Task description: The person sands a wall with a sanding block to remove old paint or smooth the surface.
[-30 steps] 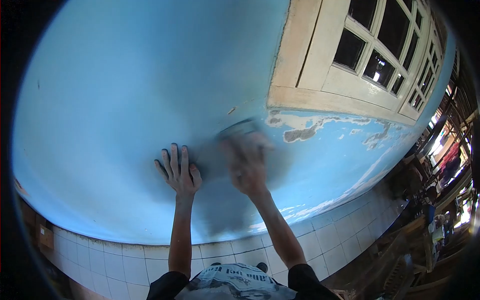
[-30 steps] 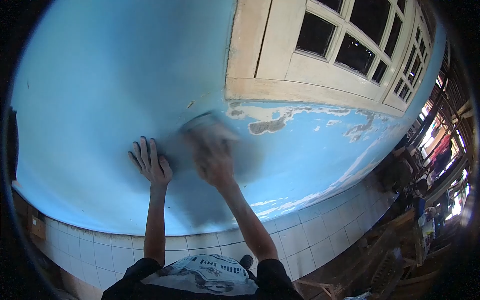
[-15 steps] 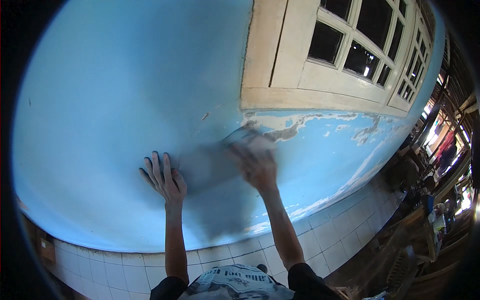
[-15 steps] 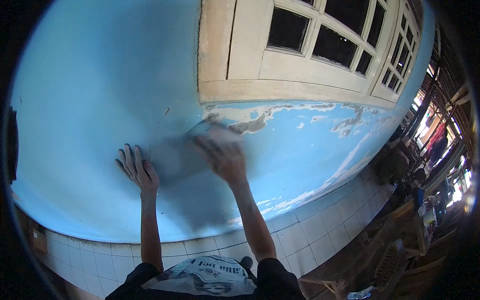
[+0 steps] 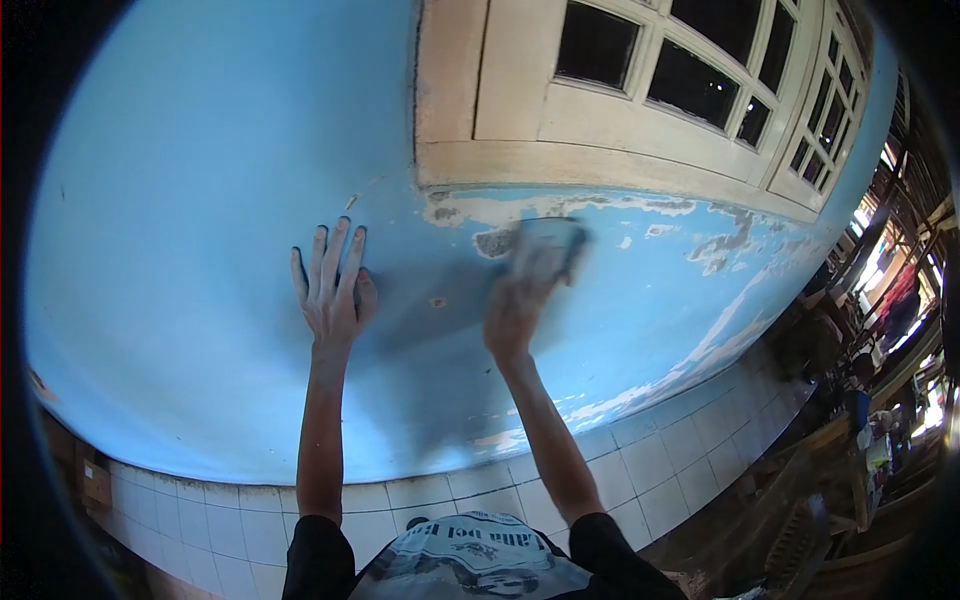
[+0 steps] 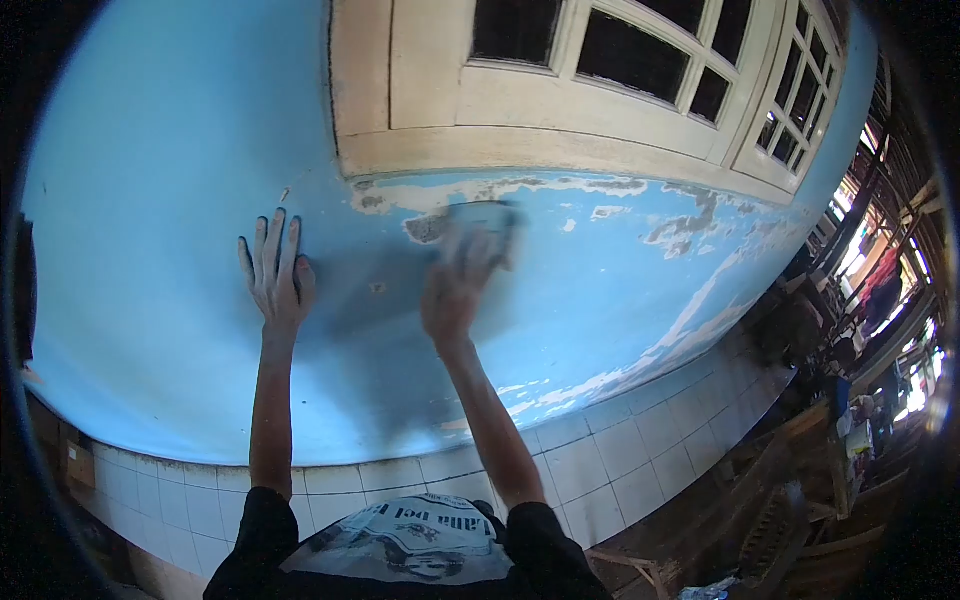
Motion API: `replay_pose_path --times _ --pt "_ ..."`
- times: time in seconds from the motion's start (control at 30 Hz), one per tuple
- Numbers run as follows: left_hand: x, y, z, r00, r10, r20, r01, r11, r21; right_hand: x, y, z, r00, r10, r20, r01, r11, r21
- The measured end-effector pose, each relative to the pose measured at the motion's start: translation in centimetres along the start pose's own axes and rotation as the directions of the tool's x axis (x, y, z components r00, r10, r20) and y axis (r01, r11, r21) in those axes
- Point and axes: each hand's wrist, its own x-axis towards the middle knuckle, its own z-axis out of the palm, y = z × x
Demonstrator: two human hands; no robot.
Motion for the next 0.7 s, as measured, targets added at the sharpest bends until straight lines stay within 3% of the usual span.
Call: replay_pose_path --times 0.03,0.07,0.1,0.13,0.17,0.2,0.23,0.27,0.33,0.37,0.4,0.47,0.5,0.53,0.6,0.63,0.67,0.7 --pt "0.0 0.0 0.0 1.000 -0.006 -0.003 0.006 1.000 0.012 -1.1 1.0 -1.2 0.891 -0.288 0.351 0.302 0.953 0.013" --pt "0.1 0.0 0.1 1.000 -0.013 -0.006 0.013 1.000 0.021 -1.6 2.2 -2.0 0.587 -0.495 0.640 0.553 0.823 0.129" --pt "0.1 0.0 0.1 1.000 -0.008 -0.004 0.008 1.000 0.015 -0.9 3.1 -2.3 0.459 -0.400 0.793 0.474 0.866 0.162" --pt "0.1 0.0 0.1 1.000 0.001 -0.017 -0.001 1.000 0.025 -0.5 3.9 -2.9 0.463 -0.394 0.794 0.471 0.868 0.157" --pt "0.2 -0.1 0.1 0.999 0.013 -0.033 -0.012 0.999 0.037 0.1 4.6 -3.0 0.713 -0.310 0.628 0.350 0.934 0.063" --pt "0.4 -0.1 0.1 0.999 0.017 -0.036 -0.015 0.999 0.035 1.5 4.2 -3.0 0.894 -0.190 0.406 0.205 0.979 0.008" --pt "0.4 0.1 0.1 0.999 0.017 -0.036 -0.015 0.999 0.043 2.4 3.5 -2.3 0.985 0.015 0.174 -0.041 0.989 0.145" --pt "0.5 0.4 0.0 0.999 0.018 -0.035 -0.016 0.999 0.051 2.1 3.4 -2.1 0.985 0.015 0.171 -0.040 0.989 0.144" --pt "0.9 1.6 0.0 0.999 0.013 -0.031 -0.013 1.000 -0.006 1.8 3.1 -2.1 0.925 -0.225 0.306 0.229 0.973 0.025" --pt "1.1 2.3 0.0 1.000 0.003 -0.025 -0.005 0.998 -0.060 1.6 3.2 -3.1 0.768 -0.403 0.498 0.452 0.892 0.026" --pt "1.3 3.0 0.2 1.000 0.003 -0.028 -0.005 0.998 -0.061 2.0 4.5 -3.4 0.767 -0.405 0.497 0.454 0.891 0.026" --pt "1.7 4.1 0.5 0.995 0.096 -0.020 -0.098 0.986 -0.138 2.4 7.4 -3.1 0.629 -0.381 0.678 0.445 0.891 0.088" --pt "1.6 4.4 0.9 0.995 0.095 -0.018 -0.097 0.987 -0.132 4.5 4.7 -3.5 0.845 -0.299 0.443 0.343 0.939 -0.020" --pt "1.4 4.7 1.6 0.999 0.047 -0.005 -0.047 0.992 -0.117 4.6 4.1 -3.0 0.843 -0.302 0.445 0.343 0.939 -0.013" --pt "1.2 4.9 2.0 1.000 -0.008 0.009 0.009 0.996 -0.093 4.0 3.0 -1.8 0.993 -0.006 0.114 0.007 1.000 -0.011" --pt "1.1 4.9 2.0 1.000 0.007 0.013 -0.007 0.998 -0.056 2.5 3.6 -2.1 0.914 -0.261 0.310 0.267 0.963 0.022" --pt "1.2 4.9 2.1 1.000 0.026 0.016 -0.026 0.999 -0.019 1.4 4.5 -2.6 0.916 -0.258 0.309 0.263 0.964 0.026" --pt "1.2 4.9 2.2 0.999 0.029 0.019 -0.029 1.000 -0.013 0.7 5.5 -3.3 0.646 -0.383 0.660 0.361 0.915 0.178"
